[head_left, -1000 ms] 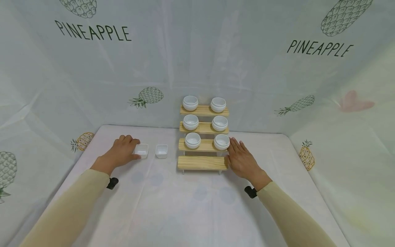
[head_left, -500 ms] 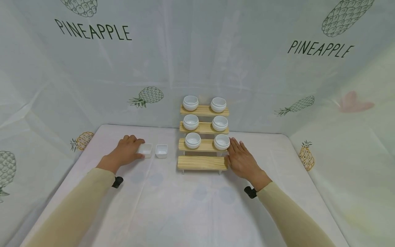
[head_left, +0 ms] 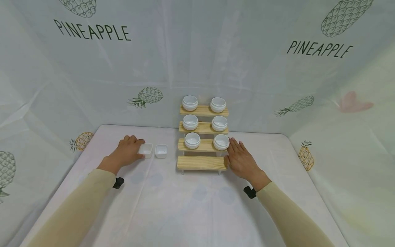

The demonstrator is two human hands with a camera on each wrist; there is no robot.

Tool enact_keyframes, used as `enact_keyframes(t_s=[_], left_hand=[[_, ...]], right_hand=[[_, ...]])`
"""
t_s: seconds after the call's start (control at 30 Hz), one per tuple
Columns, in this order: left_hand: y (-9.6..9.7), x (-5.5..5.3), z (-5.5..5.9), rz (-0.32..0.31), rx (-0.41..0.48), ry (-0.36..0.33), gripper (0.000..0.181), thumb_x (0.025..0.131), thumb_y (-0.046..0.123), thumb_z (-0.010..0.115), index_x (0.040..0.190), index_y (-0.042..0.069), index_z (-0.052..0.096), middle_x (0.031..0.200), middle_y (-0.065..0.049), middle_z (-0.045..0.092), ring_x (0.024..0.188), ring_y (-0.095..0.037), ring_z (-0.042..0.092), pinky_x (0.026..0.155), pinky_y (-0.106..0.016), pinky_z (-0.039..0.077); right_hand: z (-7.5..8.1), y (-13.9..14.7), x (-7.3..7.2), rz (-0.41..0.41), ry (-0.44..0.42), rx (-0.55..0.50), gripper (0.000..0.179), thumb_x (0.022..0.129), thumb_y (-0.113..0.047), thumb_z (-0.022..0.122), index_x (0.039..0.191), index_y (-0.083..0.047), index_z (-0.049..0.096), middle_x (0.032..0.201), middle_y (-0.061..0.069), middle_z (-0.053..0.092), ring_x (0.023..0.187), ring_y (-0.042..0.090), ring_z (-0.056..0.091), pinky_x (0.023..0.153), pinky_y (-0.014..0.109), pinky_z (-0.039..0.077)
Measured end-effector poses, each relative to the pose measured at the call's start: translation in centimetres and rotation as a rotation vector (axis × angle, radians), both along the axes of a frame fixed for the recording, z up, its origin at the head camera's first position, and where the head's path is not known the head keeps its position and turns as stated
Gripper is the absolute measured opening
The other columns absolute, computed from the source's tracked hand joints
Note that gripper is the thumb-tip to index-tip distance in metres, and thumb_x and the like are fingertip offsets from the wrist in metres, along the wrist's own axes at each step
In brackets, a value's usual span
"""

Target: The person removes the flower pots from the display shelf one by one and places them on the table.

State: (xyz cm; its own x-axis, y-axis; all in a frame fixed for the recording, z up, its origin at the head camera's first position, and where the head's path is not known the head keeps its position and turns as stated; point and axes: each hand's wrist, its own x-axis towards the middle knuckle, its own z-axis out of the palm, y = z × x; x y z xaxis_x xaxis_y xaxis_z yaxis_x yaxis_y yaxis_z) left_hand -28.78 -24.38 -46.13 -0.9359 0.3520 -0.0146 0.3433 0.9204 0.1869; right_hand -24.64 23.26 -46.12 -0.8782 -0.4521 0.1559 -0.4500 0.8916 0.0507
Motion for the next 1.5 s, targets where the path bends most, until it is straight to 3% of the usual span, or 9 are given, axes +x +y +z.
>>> enact_keyframes(t_s=[0.43,0.6,0.73,0.9,1.03,1.13,1.3,1.5], left_hand=[[-0.5,-0.2,-0.3,0.006,0.027,-0.008,0.077,0.094,0.034,0.081,0.152,-0.001,0.047,0.13,-0.027,0.055,0.114,-0.042,0.043,0.098,-0.058,0.037],[0.1,0.2,0.6,0.018,0.05,0.016,0.077,0.094,0.036,0.074,0.154,-0.001,0.043,0.13,-0.026,0.053,0.111,-0.039,0.041,0.097,-0.056,0.036],[1.6,0.9,1.9,0.011,0.066,0.066,0.069,0.094,0.035,0.064,0.15,-0.001,0.046,0.128,-0.023,0.052,0.112,-0.038,0.04,0.1,-0.057,0.035],[4.9,2.1,3.6,-0.04,0.088,0.205,0.055,0.097,0.034,0.068,0.14,0.001,0.057,0.127,-0.02,0.056,0.12,-0.04,0.046,0.105,-0.059,0.038],[8.6,3.1,5.0,-0.126,0.127,0.363,0.046,0.096,0.032,0.074,0.131,0.003,0.064,0.123,-0.017,0.06,0.116,-0.038,0.05,0.099,-0.056,0.042],[11.7,3.6,5.9,-0.19,0.151,0.442,0.044,0.096,0.031,0.075,0.129,0.004,0.066,0.122,-0.015,0.061,0.114,-0.035,0.052,0.095,-0.053,0.043],[16.5,3.8,6.8,-0.253,0.141,0.486,0.045,0.097,0.036,0.075,0.13,0.007,0.067,0.122,-0.012,0.062,0.111,-0.033,0.052,0.09,-0.048,0.043],[21.0,3.6,6.6,-0.292,0.033,0.515,0.051,0.1,0.047,0.07,0.132,0.007,0.065,0.122,-0.01,0.061,0.111,-0.029,0.05,0.093,-0.046,0.043]], right_hand=[[0.0,0.0,0.1,-0.005,-0.007,-0.01,0.064,0.111,-0.021,0.048,0.161,0.011,0.025,0.165,0.031,0.033,0.156,0.044,0.032,0.126,0.059,0.026],[0.1,-0.1,0.3,0.0,0.006,-0.018,0.063,0.11,-0.019,0.051,0.16,0.012,0.028,0.164,0.032,0.034,0.154,0.045,0.034,0.125,0.06,0.027],[-0.1,0.0,0.4,0.003,0.03,-0.023,0.062,0.109,-0.017,0.052,0.158,0.013,0.031,0.162,0.033,0.037,0.153,0.046,0.037,0.123,0.061,0.03],[-0.1,0.1,0.4,0.005,0.032,-0.023,0.062,0.109,-0.018,0.052,0.158,0.014,0.03,0.162,0.033,0.037,0.153,0.046,0.036,0.124,0.06,0.029],[-0.1,0.1,0.3,0.008,0.037,-0.025,0.063,0.109,-0.018,0.053,0.158,0.013,0.03,0.163,0.033,0.037,0.153,0.046,0.037,0.124,0.061,0.029],[-0.1,0.2,0.3,0.003,0.026,-0.027,0.064,0.109,-0.018,0.054,0.16,0.011,0.029,0.164,0.032,0.036,0.154,0.046,0.035,0.124,0.06,0.028],[-0.2,0.2,0.2,0.002,0.017,-0.034,0.064,0.109,-0.02,0.053,0.16,0.011,0.028,0.165,0.031,0.035,0.155,0.045,0.034,0.125,0.06,0.027],[-0.3,0.1,0.1,0.007,0.023,-0.049,0.065,0.109,-0.021,0.053,0.16,0.01,0.029,0.164,0.03,0.036,0.154,0.044,0.035,0.125,0.06,0.028]])
